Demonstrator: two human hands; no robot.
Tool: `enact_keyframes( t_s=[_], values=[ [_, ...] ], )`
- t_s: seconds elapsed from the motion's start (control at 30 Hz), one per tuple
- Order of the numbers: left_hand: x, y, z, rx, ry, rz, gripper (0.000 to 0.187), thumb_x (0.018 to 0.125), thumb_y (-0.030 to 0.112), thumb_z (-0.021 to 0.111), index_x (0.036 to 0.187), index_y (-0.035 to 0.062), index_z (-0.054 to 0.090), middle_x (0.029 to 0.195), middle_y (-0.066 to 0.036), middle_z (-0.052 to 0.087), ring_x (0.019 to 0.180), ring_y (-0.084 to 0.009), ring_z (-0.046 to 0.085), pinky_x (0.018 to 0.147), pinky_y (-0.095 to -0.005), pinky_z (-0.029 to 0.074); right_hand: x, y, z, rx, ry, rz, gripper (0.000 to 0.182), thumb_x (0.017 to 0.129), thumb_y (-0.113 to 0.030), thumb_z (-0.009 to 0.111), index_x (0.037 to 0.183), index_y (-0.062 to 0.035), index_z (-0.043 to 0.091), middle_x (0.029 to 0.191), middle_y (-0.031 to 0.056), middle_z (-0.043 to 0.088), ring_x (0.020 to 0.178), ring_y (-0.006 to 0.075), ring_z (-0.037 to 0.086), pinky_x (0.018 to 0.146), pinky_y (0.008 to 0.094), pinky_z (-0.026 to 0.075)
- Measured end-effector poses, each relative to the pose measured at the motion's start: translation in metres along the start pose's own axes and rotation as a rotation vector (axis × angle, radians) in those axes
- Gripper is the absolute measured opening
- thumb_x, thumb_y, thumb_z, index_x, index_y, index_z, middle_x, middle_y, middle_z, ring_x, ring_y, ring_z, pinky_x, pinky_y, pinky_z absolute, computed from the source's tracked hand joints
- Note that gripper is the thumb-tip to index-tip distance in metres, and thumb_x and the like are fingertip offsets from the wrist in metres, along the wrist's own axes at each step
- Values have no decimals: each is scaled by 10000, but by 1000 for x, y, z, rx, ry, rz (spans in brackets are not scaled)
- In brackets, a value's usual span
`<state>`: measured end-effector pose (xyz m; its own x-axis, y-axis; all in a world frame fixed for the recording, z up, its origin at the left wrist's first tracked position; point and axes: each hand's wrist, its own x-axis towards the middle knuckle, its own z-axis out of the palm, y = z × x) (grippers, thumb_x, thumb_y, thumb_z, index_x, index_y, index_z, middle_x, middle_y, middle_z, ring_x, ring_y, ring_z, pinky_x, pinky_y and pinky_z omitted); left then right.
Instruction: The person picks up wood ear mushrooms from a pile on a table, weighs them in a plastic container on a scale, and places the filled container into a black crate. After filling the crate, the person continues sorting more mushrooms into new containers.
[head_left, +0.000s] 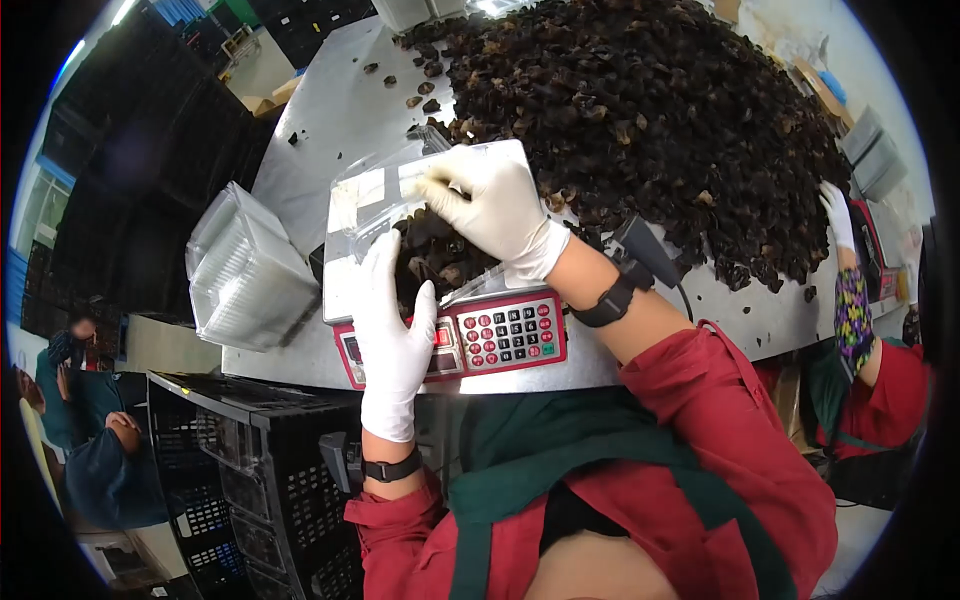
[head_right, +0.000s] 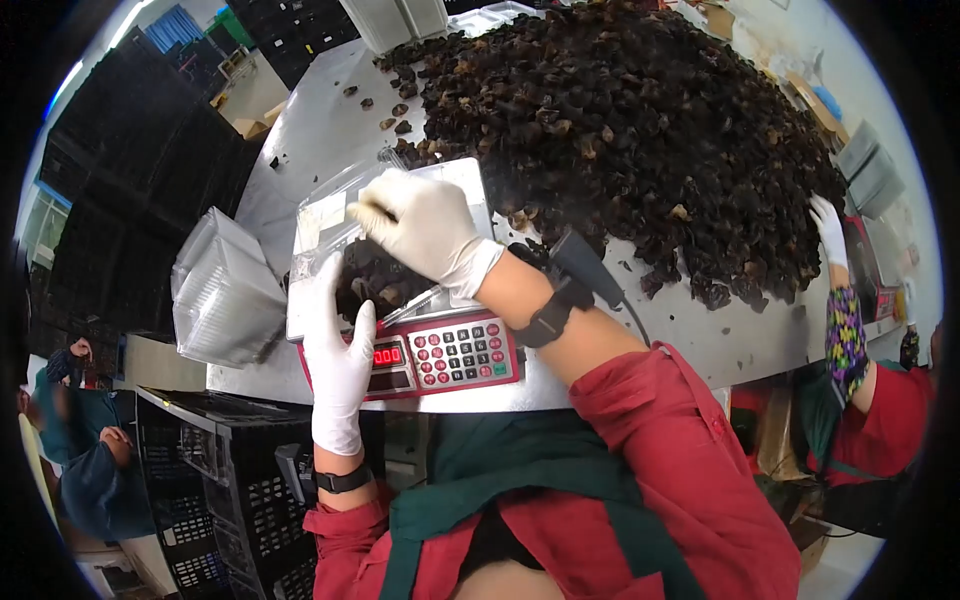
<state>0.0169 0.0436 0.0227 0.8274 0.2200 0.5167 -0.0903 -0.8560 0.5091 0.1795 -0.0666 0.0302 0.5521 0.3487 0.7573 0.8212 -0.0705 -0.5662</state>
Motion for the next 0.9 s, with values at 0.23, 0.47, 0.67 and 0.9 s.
enact_keyframes(
  t_s=[0.23,0.47,0.67,0.9],
  values=[
    [7,-8,-42,-236,278,-248,528,904,-21,573,1422,5,469,1421,-141,512,1310,-236,481,1119,-367,350,2,10,-43,523,2,616,304,987,-268,639,830,-17,710,738,0,671,661,54,569,595,226,449],
    [16,10,-86,-197,618,-205,432,985,25,500,1415,-15,486,1416,-158,536,1311,-239,510,1122,-347,354,-70,66,-112,1341,2,1042,334,1010,-366,558,912,-65,662,817,51,655,617,111,547,473,215,396],
    [34,-6,-76,-79,465,-202,382,951,107,584,1329,50,587,1331,-118,599,1241,-222,553,1084,-388,393,-104,53,-139,1340,294,1426,367,1001,-403,546,1107,-67,646,1015,96,686,745,180,637,456,227,471],
    [73,-60,-45,171,191,-351,405,914,198,618,1294,57,600,1109,-148,693,1016,-267,674,927,-386,502,-127,45,-147,1218,57,1217,225,1027,-203,533,1093,-15,636,790,23,585,589,51,494,398,159,336]
  ],
)
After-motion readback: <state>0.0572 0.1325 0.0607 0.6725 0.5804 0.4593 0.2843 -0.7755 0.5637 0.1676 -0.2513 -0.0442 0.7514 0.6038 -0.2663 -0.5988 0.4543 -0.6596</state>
